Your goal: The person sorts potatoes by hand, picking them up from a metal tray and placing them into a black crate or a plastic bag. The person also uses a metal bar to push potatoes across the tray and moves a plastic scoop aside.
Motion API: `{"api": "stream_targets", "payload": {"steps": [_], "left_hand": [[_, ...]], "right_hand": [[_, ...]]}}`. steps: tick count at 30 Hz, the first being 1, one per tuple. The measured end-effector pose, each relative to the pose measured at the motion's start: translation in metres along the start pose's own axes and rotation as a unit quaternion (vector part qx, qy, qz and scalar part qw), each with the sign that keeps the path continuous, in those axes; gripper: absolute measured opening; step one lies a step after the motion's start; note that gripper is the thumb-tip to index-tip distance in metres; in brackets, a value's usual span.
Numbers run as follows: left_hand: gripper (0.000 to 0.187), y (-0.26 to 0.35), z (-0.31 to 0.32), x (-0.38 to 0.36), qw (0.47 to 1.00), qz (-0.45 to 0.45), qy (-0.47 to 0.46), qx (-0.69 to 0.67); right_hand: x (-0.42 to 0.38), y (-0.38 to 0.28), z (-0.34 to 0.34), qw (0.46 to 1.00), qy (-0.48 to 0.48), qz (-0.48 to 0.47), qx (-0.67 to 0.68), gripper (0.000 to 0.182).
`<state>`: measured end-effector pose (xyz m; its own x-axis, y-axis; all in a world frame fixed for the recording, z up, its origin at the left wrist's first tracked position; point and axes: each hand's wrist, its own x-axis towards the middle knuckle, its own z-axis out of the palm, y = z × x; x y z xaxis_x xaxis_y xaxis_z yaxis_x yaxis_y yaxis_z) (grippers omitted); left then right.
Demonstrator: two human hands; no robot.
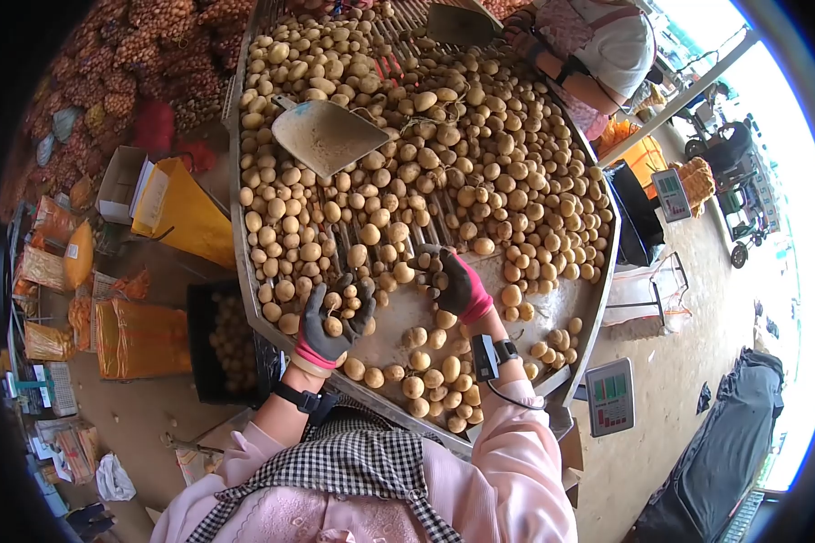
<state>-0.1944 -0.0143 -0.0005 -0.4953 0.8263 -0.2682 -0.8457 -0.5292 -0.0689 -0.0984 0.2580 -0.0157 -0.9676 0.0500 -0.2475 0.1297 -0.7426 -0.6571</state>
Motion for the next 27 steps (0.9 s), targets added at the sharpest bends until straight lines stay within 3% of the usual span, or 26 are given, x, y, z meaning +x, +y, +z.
{"api": "stream_targets", "payload": {"steps": [1,2,3,4,5,6,8,9,10,12,13,14,16,17,20,22,24,26,27], "left_hand": [[0.047,0.000,-0.001,0.000,1.000,0.001,0.010,-0.015],[0.046,0.000,-0.003,0.000,0.999,0.001,0.020,-0.031],[0.046,0.000,-0.004,0.000,0.999,0.001,0.020,-0.030],[0.045,-0.001,-0.004,0.000,0.999,-0.007,0.019,-0.028],[0.045,-0.001,-0.005,0.000,0.999,-0.015,0.018,-0.025],[0.045,-0.002,-0.005,0.001,0.999,-0.014,0.017,-0.025],[0.040,-0.005,-0.005,0.002,0.997,-0.027,0.067,-0.023],[0.040,-0.006,-0.007,0.001,0.997,-0.027,0.068,-0.024],[0.040,-0.006,-0.010,0.001,0.997,-0.039,0.066,-0.030],[0.039,-0.006,-0.016,0.006,0.996,-0.062,0.056,-0.043],[0.041,-0.003,-0.021,0.005,0.992,-0.095,0.017,-0.078],[0.041,-0.003,-0.020,0.005,0.992,-0.094,0.017,-0.078],[0.042,-0.006,-0.018,0.003,0.990,-0.085,0.004,-0.113],[0.042,-0.008,-0.017,0.002,0.990,-0.084,0.005,-0.112],[0.040,-0.006,-0.019,-0.001,0.997,-0.045,0.023,-0.067],[0.038,-0.001,-0.030,0.001,0.996,-0.073,0.038,-0.039],[0.039,0.000,-0.033,0.006,0.998,-0.050,0.022,0.027],[0.040,0.000,-0.033,0.009,0.998,-0.047,0.038,0.027],[0.040,0.003,-0.033,0.010,0.997,-0.067,0.046,0.016]], "right_hand": [[0.001,0.000,0.010,0.903,0.004,-0.223,-0.368,0.044],[0.002,0.000,0.016,0.630,0.007,-0.402,-0.664,0.044],[0.003,0.004,0.009,0.630,0.007,-0.402,-0.664,0.044],[0.004,0.007,0.006,0.899,0.010,-0.223,-0.376,0.042],[0.004,0.009,0.004,1.000,0.011,-0.001,-0.019,0.041],[0.000,0.015,0.002,1.000,0.010,-0.001,-0.019,0.041],[-0.009,0.009,0.071,0.968,0.085,0.036,-0.235,0.036],[-0.008,0.015,0.083,0.956,0.093,-0.037,-0.275,0.032],[-0.003,0.017,0.072,0.956,0.093,-0.037,-0.275,0.032],[0.025,0.014,0.034,0.811,0.232,-0.215,-0.493,0.028],[0.033,0.008,0.023,0.736,0.279,-0.203,-0.583,0.034],[0.040,0.003,0.030,0.736,0.278,-0.203,-0.583,0.034],[0.052,-0.005,0.043,0.572,0.273,-0.009,-0.773,0.046],[0.066,-0.002,0.039,0.558,0.234,0.083,-0.792,0.052],[0.088,-0.001,0.038,0.531,0.203,0.159,-0.807,0.045],[0.087,-0.005,0.041,0.537,0.195,0.156,-0.806,0.041],[0.076,-0.013,0.048,0.585,0.233,0.037,-0.776,0.036],[0.069,-0.022,0.049,0.790,0.100,0.068,-0.602,0.032],[0.067,-0.021,0.050,0.809,0.087,0.048,-0.579,0.030]]}}
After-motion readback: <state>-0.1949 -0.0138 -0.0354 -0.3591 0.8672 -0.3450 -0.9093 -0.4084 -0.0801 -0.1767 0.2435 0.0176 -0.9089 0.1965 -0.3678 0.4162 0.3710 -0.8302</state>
